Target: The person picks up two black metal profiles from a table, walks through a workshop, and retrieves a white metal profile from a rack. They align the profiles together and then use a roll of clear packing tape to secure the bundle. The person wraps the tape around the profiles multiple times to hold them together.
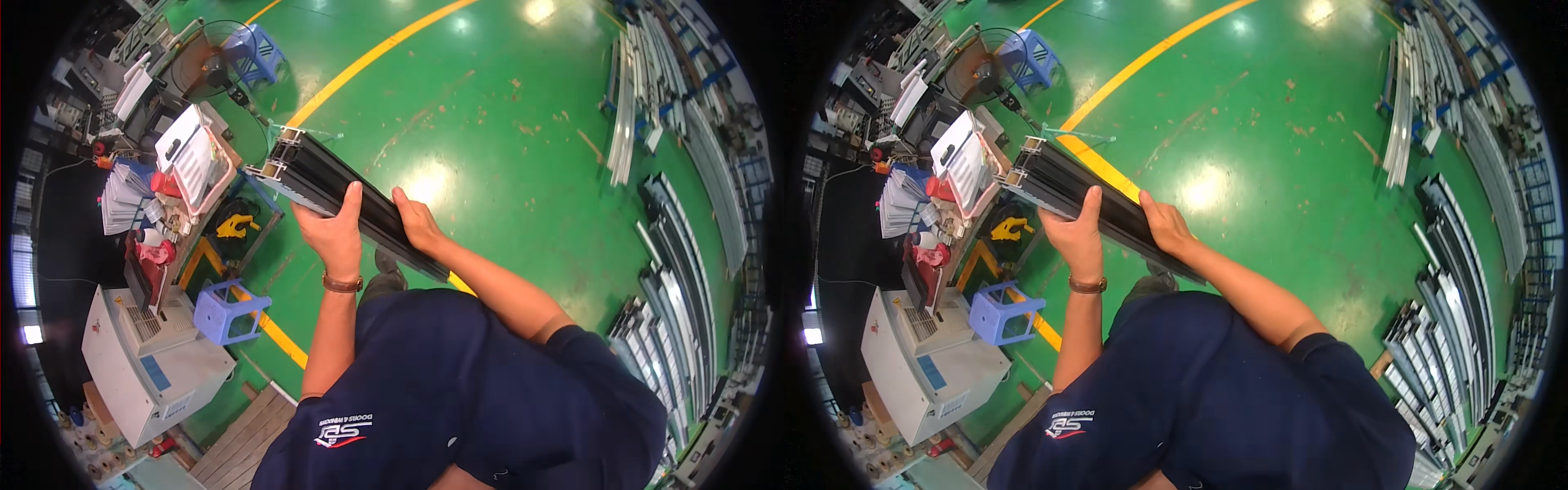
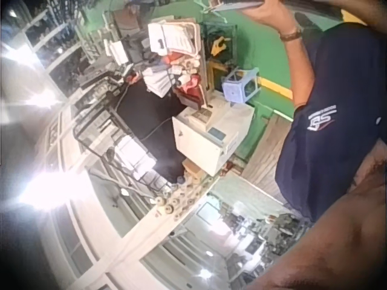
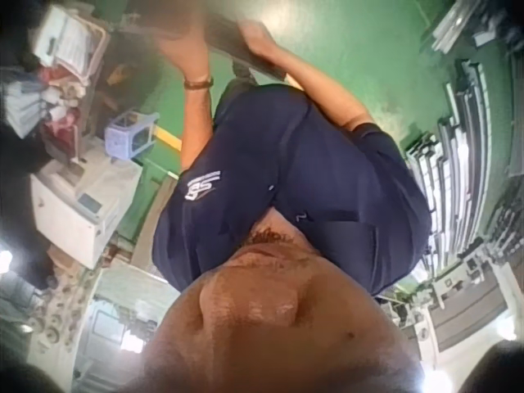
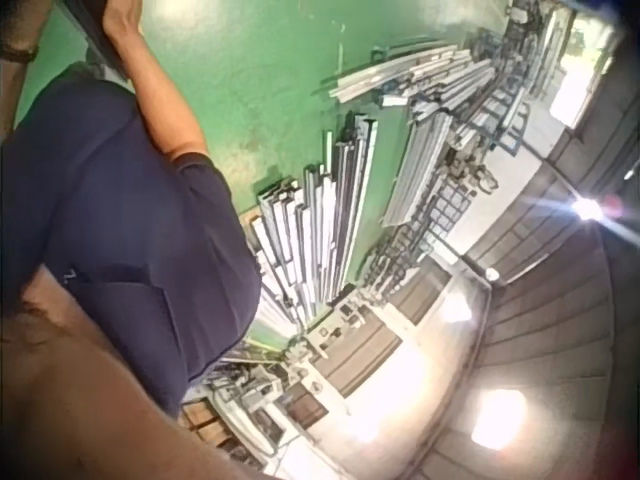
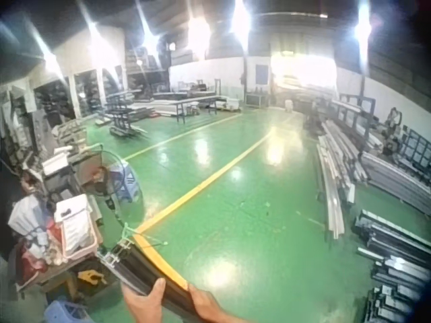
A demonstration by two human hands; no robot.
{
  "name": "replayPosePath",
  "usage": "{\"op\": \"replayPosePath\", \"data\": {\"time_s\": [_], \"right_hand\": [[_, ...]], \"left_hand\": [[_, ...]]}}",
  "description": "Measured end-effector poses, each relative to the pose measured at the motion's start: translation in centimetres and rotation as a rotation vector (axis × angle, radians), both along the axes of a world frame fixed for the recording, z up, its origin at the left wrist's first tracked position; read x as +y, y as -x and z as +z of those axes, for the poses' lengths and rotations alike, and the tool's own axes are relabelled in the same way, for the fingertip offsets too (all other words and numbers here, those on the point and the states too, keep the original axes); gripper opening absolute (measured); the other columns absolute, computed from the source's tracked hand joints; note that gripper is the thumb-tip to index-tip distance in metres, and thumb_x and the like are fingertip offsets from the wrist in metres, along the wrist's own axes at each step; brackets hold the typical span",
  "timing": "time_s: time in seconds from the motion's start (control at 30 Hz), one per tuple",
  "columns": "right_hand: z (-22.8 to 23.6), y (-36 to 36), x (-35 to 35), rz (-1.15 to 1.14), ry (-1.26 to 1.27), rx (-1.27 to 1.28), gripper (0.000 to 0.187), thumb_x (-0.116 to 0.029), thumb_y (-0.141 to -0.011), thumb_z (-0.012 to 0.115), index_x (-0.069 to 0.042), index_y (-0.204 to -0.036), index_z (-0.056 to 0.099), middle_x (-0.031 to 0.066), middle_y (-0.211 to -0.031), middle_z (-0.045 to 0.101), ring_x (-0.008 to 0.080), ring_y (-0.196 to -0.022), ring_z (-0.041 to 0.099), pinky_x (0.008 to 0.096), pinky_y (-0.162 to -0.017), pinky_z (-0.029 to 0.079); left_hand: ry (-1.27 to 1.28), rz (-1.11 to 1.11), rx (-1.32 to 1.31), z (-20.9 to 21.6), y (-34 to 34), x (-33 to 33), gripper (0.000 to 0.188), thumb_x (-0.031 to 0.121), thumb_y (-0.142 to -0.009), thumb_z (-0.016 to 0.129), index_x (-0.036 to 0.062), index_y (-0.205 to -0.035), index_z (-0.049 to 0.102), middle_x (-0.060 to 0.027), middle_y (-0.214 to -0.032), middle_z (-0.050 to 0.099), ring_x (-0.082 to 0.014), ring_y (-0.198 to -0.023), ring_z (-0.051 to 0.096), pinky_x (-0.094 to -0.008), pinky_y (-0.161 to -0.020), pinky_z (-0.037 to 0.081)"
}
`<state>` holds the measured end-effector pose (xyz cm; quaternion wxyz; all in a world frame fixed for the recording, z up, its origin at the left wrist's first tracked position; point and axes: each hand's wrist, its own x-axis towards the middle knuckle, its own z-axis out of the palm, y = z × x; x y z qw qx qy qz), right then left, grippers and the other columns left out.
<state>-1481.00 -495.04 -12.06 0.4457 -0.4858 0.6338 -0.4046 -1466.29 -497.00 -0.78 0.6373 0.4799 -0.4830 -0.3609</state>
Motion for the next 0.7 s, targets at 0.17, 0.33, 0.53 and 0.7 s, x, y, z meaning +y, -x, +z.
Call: {"op": "replayPosePath", "data": {"time_s": [0.17, 0.33, 0.53, 0.7], "right_hand": [[0.3, -3.3, -7.9, -0.037, -0.032, -0.017, 0.088, -0.067, -0.104, 0.027, 0.01, -0.092, 0.067, 0.0366, -0.088, 0.065, 0.0484, -0.089, 0.064, 0.0509, -0.087, 0.045], [-2.9, -4.8, -13.5, -0.121, -0.071, -0.04, 0.087, -0.065, -0.105, 0.029, 0.012, -0.09, 0.066, 0.0335, -0.083, 0.065, 0.0416, -0.085, 0.065, 0.0487, -0.087, 0.046], [-2.9, -4.9, -19.0, -0.145, -0.091, -0.14, 0.083, -0.064, -0.106, 0.034, 0.011, -0.102, 0.07, 0.0223, -0.088, 0.071, 0.0245, -0.086, 0.062, 0.0418, -0.091, 0.047], [-0.3, -3.6, -24.5, -0.075, -0.127, -0.333, 0.075, -0.06, -0.108, 0.037, 0.006, -0.114, 0.073, 0.0118, -0.101, 0.074, 0.0178, -0.092, 0.063, 0.0336, -0.093, 0.048]], "left_hand": [[0.061, 0.035, -0.056, 0.3, -2.6, -8.9, 0.053, 0.01, -0.08, 0.089, -0.0035, -0.119, 0.055, -0.01, -0.106, 0.066, -0.0176, -0.092, 0.063, -0.0336, -0.085, 0.053], [-0.018, 0.032, -0.127, -1.8, -3.7, -15.7, 0.052, 0.019, -0.078, 0.091, -0.0019, -0.11, 0.055, -0.0138, -0.099, 0.068, -0.024, -0.085, 0.066, -0.0384, -0.08, 0.053], [-0.087, -0.016, -0.086, -2.6, -3.7, -21.4, 0.055, 0.022, -0.079, 0.091, -0.0017, -0.113, 0.054, -0.013, -0.101, 0.068, -0.0232, -0.087, 0.066, -0.0383, -0.081, 0.054], [-0.098, -0.161, 0.005, -3.4, -2.5, -25.7, 0.062, 0.021, -0.081, 0.09, -0.0031, -0.124, 0.051, -0.01, -0.104, 0.068, -0.0191, -0.091, 0.066, -0.0349, -0.082, 0.054]]}}
